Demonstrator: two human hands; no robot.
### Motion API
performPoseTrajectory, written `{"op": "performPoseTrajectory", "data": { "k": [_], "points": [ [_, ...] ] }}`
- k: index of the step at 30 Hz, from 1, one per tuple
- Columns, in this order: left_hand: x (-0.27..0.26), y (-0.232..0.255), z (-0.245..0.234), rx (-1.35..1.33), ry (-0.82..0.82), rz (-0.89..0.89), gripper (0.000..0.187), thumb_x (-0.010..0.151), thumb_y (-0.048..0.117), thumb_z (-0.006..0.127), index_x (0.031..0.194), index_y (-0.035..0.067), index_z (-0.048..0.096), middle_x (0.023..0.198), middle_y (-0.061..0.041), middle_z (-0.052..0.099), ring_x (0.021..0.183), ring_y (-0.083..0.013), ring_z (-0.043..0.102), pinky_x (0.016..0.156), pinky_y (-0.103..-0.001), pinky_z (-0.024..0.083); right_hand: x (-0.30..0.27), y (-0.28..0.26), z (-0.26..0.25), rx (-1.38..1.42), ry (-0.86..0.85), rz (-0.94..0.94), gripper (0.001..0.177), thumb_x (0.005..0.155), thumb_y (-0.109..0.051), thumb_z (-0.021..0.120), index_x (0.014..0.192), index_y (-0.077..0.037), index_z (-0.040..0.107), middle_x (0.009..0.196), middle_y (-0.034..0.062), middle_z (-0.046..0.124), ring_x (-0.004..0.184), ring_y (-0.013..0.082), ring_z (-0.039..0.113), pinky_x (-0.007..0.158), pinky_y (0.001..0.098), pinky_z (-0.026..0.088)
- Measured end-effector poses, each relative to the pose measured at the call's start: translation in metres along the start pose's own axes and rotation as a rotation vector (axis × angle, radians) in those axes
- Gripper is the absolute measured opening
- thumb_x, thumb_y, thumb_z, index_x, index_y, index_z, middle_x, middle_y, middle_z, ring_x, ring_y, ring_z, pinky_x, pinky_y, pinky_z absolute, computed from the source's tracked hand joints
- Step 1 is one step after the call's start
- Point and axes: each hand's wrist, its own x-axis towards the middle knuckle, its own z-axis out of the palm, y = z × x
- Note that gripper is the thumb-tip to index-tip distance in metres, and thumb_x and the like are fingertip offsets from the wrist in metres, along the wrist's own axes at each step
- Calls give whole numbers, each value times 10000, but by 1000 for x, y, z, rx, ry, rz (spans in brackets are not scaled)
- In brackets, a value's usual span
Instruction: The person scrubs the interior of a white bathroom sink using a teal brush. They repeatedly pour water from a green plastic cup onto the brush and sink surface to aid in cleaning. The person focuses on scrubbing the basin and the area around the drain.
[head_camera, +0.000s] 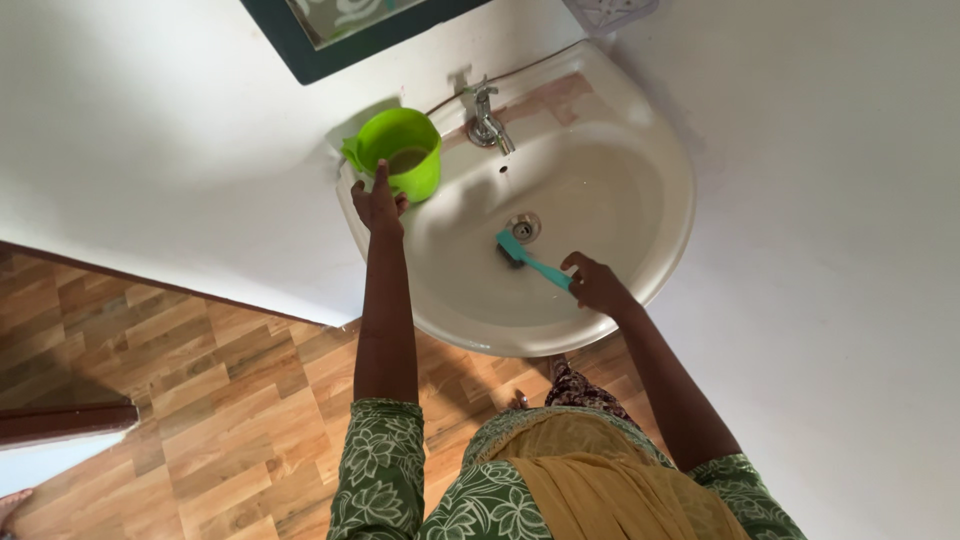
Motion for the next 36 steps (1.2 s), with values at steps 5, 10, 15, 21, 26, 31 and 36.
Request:
{"op": "performPoseTrajectory", "data": {
  "k": [5, 10, 15, 21, 26, 31, 36],
  "points": [
    [9, -8, 9, -119, -128, 11, 789, 904, 219, 756, 1563, 144, 329, 1124, -176, 671, 538, -189, 642, 448, -296, 541, 10, -11, 18, -12, 50, 72, 370, 938, -159, 521, 1293, -172, 627, 862, 192, 756, 617, 237, 733, 652, 399, 588],
    [12, -13, 11, -172, -151, 118, 749, 934, 79, 719, 1582, 139, 348, 1034, -177, 664, 530, -179, 636, 438, -298, 523, 24, -28, 39, -321, 96, 130, 426, 901, -356, 677, 1201, -79, 556, 909, 171, 737, 780, 324, 728, 724, 485, 579],
    [8, -9, 14, -212, -171, 162, 769, 923, 1, 687, 1581, 164, 324, 1064, -162, 666, 523, -173, 631, 430, -306, 510, 47, -27, 41, -517, 14, 58, 429, 910, -383, 672, 1127, -24, 584, 967, 177, 742, 905, 349, 737, 802, 519, 574],
    [0, -34, 10, -207, -185, 325, 793, 921, -68, 635, 1603, 178, 314, 1400, -180, 554, 599, -161, 660, 471, -299, 528, -10, -91, -44, -391, 113, -45, 304, 958, -309, 594, 1154, -78, 616, 869, 174, 742, 816, 359, 747, 784, 496, 559],
    [-19, -39, 8, -176, -180, 390, 790, 905, -97, 606, 1599, 168, 338, 1460, -186, 534, 613, -172, 673, 488, -296, 560, -92, -189, -104, -199, 205, -260, 537, 863, -207, 601, 1399, -170, 573, 741, 190, 698, 687, 344, 725, 705, 504, 549],
    [-33, -38, 7, -165, -218, 421, 792, 903, -74, 613, 1600, 170, 330, 1472, -165, 532, 630, -172, 675, 492, -292, 565, -61, -234, -75, -333, 271, -591, 495, 870, -237, 644, 1363, -203, 631, 829, 137, 726, 748, 349, 715, 734, 500, 558],
    [-42, -39, 3, -206, -308, 396, 717, 1001, 42, 600, 1644, 164, 305, 1423, -165, 587, 679, -176, 697, 547, -297, 602, 20, -249, -35, -678, 307, -494, 407, 864, -289, 634, 1260, -215, 694, 842, 118, 732, 754, 335, 719, 662, 508, 560]
  ]
}}
